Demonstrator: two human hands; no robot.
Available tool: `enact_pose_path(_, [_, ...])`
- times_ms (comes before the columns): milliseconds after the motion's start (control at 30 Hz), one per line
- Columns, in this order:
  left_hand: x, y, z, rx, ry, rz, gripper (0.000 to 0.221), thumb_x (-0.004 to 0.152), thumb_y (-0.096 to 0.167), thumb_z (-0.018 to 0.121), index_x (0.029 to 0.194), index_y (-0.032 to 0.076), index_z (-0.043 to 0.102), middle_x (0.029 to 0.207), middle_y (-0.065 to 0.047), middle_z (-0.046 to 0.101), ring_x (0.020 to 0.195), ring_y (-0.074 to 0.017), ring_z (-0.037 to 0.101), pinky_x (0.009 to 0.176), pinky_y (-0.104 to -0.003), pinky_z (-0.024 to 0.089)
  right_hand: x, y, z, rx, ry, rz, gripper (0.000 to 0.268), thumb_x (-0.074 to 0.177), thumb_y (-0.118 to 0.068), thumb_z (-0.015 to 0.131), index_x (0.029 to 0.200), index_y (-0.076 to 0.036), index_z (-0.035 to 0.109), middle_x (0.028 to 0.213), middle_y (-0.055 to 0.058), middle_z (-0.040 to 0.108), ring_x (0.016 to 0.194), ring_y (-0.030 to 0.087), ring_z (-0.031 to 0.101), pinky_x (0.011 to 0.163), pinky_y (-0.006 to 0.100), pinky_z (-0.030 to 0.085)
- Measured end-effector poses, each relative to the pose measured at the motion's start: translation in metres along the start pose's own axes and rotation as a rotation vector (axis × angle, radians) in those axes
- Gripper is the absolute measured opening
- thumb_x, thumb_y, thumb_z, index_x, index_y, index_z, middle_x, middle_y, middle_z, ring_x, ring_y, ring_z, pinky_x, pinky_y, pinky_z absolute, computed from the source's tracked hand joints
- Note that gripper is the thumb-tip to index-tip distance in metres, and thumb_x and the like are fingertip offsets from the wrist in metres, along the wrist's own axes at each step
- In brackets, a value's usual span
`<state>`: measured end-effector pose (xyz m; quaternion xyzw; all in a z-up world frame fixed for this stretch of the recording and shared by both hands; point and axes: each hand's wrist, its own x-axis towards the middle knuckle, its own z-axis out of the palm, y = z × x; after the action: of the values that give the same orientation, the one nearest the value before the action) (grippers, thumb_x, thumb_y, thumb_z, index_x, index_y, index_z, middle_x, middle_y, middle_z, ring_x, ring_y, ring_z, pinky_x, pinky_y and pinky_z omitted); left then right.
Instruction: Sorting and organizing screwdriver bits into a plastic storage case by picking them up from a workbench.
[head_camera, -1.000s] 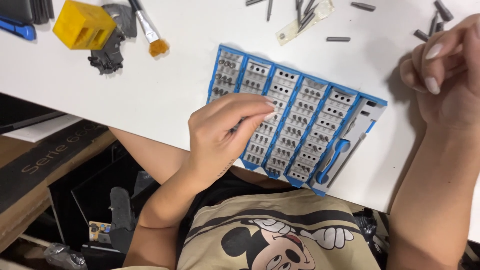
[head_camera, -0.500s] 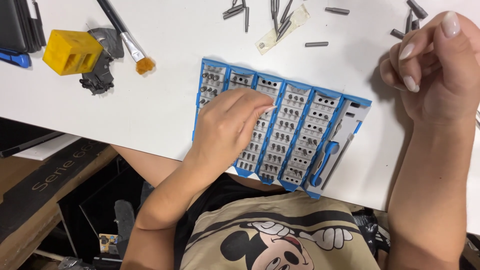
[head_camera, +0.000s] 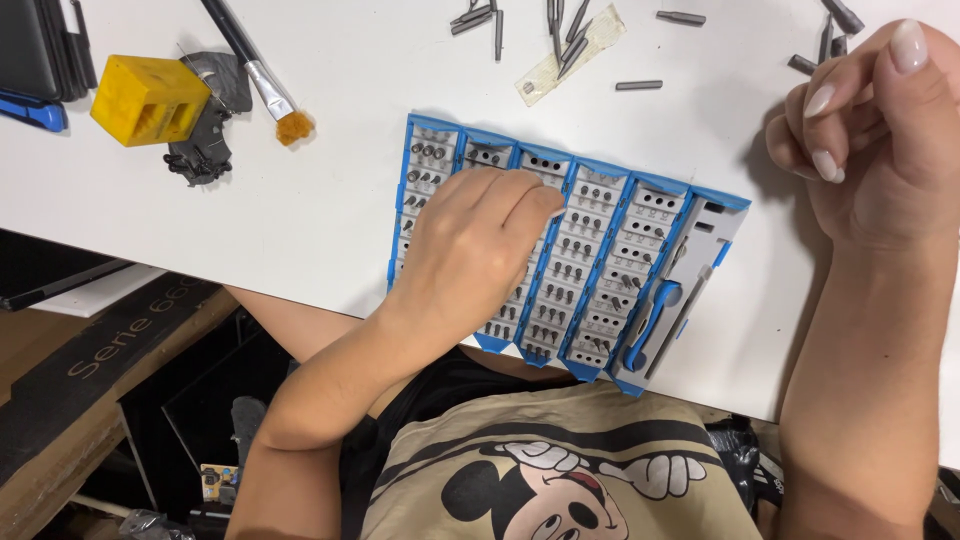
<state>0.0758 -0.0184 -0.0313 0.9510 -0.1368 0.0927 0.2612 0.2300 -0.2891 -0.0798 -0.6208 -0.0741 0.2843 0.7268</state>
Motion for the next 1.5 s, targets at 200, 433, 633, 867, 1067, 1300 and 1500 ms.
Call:
enact_pose_path(200, [0.002, -0.001, 0.002, 0.038, 0.006, 0.001, 0.022, 0.095, -0.018, 0.064, 0.104, 0.001, 0.07, 0.101, -0.014, 0.071, 0.085, -0.0304, 0.066, 0.073, -0.04, 0.048, -0.002, 0.003, -0.001, 0.02, 0.063, 0.01, 0.043, 0.117, -0.051, 0.055, 0.092, -0.017, 0.057, 0.057, -0.001, 0.036, 0.049, 0.009, 0.031, 0.064, 0.024, 0.044])
enact_pose_path(433, [0.011, 0.002, 0.002, 0.133, 0.012, 0.003, 0.022, 0.086, -0.02, 0.064, 0.09, 0.001, 0.066, 0.096, -0.01, 0.058, 0.082, -0.0286, 0.051, 0.072, -0.039, 0.038, -0.001, 0.003, 0.001, 0.058, 0.072, -0.013, 0.043, 0.117, -0.048, 0.057, 0.094, -0.012, 0.059, 0.057, 0.001, 0.036, 0.048, 0.01, 0.034, 0.062, 0.025, 0.045])
enact_pose_path(633, [0.006, -0.005, -0.005, -0.054, -0.011, -0.034, 0.023, 0.089, -0.01, 0.067, 0.103, 0.007, 0.074, 0.098, -0.008, 0.062, 0.091, -0.0294, 0.056, 0.076, -0.041, 0.041, 0.002, 0.0, 0.003, 0.072, 0.072, -0.039, 0.042, 0.115, -0.047, 0.059, 0.093, -0.012, 0.06, 0.056, 0.001, 0.037, 0.048, 0.01, 0.035, 0.059, 0.023, 0.045])
enact_pose_path(867, [0.036, -0.026, -0.012, -0.001, 0.163, -0.073, 0.008, 0.104, 0.015, 0.075, 0.103, 0.007, 0.075, 0.095, -0.008, 0.07, 0.091, -0.025, 0.063, 0.08, -0.036, 0.048, 0.003, -0.004, 0.005, 0.108, 0.068, -0.04, 0.04, 0.113, -0.044, 0.06, 0.092, -0.01, 0.062, 0.055, 0.001, 0.039, 0.048, 0.009, 0.036, 0.059, 0.023, 0.047])
enact_pose_path(1067, [0.066, -0.032, 0.01, 0.081, 0.088, -0.018, 0.017, 0.1, 0.023, 0.08, 0.098, 0.007, 0.074, 0.095, -0.007, 0.066, 0.09, -0.0252, 0.059, 0.077, -0.038, 0.046, 0.004, -0.006, 0.005, 0.155, 0.028, -0.05, 0.038, 0.112, -0.041, 0.059, 0.091, -0.01, 0.062, 0.055, 0.0, 0.039, 0.05, 0.01, 0.038, 0.058, 0.023, 0.046])
enact_pose_path(1300, [0.088, -0.04, 0.037, -0.028, -0.028, -0.028, 0.019, 0.091, 0.013, 0.086, 0.105, 0.01, 0.073, 0.102, -0.004, 0.064, 0.096, -0.0259, 0.059, 0.081, -0.041, 0.049, 0.004, -0.008, 0.007, 0.185, 0.077, -0.016, 0.04, 0.109, -0.042, 0.063, 0.088, -0.008, 0.062, 0.055, 0.003, 0.04, 0.05, 0.012, 0.039, 0.057, 0.024, 0.046])
enact_pose_path(1500, [0.103, -0.054, 0.036, -0.013, 0.059, -0.052, 0.01, 0.094, 0.003, 0.076, 0.095, 0.012, 0.071, 0.093, -0.002, 0.064, 0.087, -0.0266, 0.057, 0.072, -0.039, 0.047, 0.004, -0.008, 0.007, 0.175, 0.082, -0.004, 0.041, 0.107, -0.041, 0.063, 0.086, -0.007, 0.062, 0.055, 0.004, 0.041, 0.047, 0.01, 0.036, 0.054, 0.024, 0.042])
